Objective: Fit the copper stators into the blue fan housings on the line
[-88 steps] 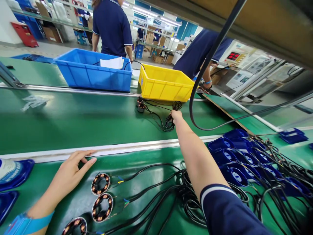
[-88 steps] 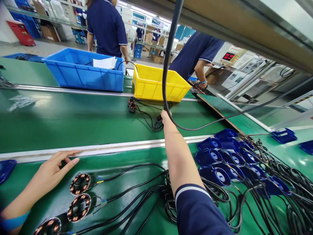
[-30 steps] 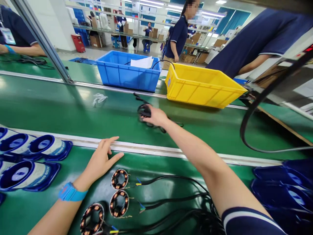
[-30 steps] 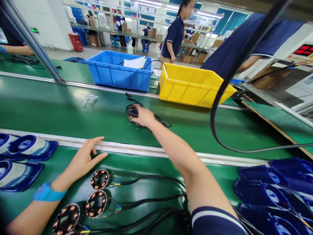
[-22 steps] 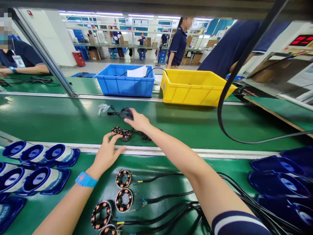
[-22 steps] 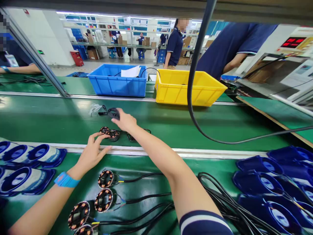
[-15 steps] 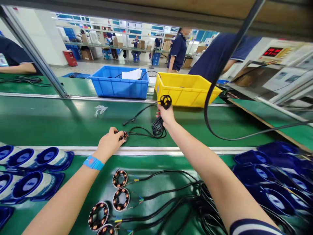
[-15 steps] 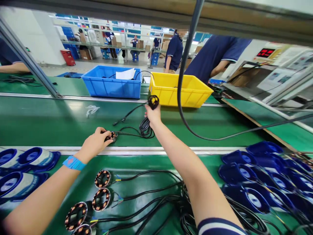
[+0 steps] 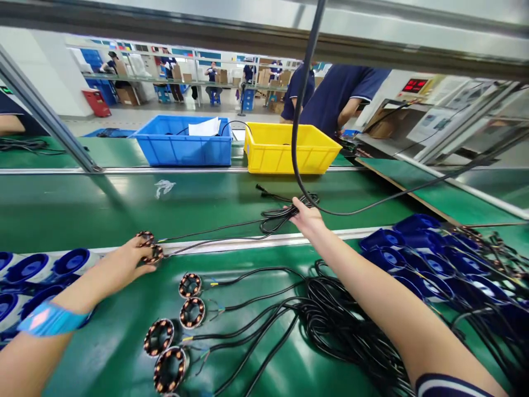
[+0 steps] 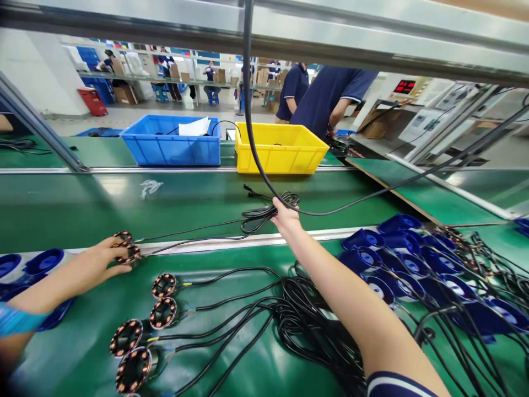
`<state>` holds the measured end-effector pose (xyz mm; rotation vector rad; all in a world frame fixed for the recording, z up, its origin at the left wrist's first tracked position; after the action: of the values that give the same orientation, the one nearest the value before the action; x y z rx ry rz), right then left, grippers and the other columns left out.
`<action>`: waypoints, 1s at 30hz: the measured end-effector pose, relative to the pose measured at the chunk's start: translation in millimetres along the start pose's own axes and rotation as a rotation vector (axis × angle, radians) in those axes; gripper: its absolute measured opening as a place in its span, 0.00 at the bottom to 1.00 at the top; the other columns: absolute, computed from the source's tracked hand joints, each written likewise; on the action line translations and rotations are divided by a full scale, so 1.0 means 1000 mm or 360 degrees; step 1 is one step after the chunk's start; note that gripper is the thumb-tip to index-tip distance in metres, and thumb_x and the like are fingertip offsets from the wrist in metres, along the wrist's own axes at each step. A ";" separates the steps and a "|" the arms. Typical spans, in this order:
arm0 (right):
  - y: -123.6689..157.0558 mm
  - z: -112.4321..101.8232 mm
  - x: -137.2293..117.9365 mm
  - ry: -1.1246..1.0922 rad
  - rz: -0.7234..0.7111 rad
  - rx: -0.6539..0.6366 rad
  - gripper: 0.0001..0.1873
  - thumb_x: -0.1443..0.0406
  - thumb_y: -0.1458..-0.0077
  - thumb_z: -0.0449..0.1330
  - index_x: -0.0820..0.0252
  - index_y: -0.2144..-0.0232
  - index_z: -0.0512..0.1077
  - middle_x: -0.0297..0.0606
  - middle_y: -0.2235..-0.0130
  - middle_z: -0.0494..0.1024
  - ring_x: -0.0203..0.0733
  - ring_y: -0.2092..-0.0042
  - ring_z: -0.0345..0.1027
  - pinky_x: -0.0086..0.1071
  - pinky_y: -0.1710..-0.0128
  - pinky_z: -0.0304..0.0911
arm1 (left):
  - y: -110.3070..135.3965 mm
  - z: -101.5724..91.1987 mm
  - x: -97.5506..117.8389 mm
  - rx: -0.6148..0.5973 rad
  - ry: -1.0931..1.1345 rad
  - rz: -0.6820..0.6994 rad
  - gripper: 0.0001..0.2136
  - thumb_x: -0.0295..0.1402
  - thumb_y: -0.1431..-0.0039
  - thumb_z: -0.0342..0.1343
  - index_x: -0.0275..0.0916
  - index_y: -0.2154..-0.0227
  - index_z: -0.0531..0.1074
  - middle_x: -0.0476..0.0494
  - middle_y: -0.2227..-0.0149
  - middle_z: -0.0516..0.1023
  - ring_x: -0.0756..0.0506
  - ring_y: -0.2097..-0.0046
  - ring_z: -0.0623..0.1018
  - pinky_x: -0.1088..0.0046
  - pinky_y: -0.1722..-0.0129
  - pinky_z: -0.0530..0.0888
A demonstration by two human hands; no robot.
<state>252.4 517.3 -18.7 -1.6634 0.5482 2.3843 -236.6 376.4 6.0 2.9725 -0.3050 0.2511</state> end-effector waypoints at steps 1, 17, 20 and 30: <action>0.010 0.003 0.011 0.0065 0.0048 -0.0059 0.23 0.63 0.46 0.70 0.52 0.60 0.57 0.26 0.65 0.74 0.36 0.68 0.76 0.35 0.67 0.77 | 0.019 0.002 -0.007 -0.0003 0.0004 -0.0029 0.11 0.43 0.42 0.54 0.48 0.64 0.79 0.43 0.48 0.74 0.37 0.47 0.78 0.57 0.43 0.74; 0.199 -0.132 -0.010 0.2741 -0.0647 -0.1087 0.64 0.39 0.57 0.69 0.57 0.28 0.50 0.56 0.30 0.57 0.65 0.29 0.48 0.62 0.31 0.46 | 0.117 -0.004 0.102 0.0604 0.0071 0.0079 0.21 0.53 0.34 0.48 0.48 0.48 0.72 0.42 0.46 0.75 0.36 0.45 0.75 0.51 0.43 0.72; 0.216 -0.140 -0.003 0.2945 -0.0725 -0.0947 0.67 0.45 0.61 0.72 0.60 0.27 0.48 0.60 0.32 0.59 0.66 0.30 0.51 0.62 0.34 0.48 | 0.094 0.021 0.144 0.0403 0.0087 0.0261 0.16 0.49 0.33 0.49 0.50 0.49 0.71 0.45 0.42 0.74 0.37 0.43 0.73 0.53 0.47 0.72; 0.217 -0.201 -0.011 0.2586 -0.0516 -0.1227 0.48 0.57 0.58 0.72 0.35 0.34 0.62 0.43 0.35 0.67 0.61 0.39 0.67 0.53 0.41 0.67 | 0.114 0.018 0.151 0.0277 0.0012 0.0295 0.05 0.34 0.39 0.54 0.46 0.62 0.73 0.46 0.59 0.78 0.42 0.53 0.75 0.65 0.52 0.73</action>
<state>353.4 239.1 -27.9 -3.3509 -0.5902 0.5035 -111.9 234.8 29.9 3.1145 -0.5882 0.3253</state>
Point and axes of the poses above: each hand's wrist, its own y-axis away from the middle knuckle, its own z-axis out of the palm, x = y × z, the point moved 8 cm from there along -y, towards the middle knuckle
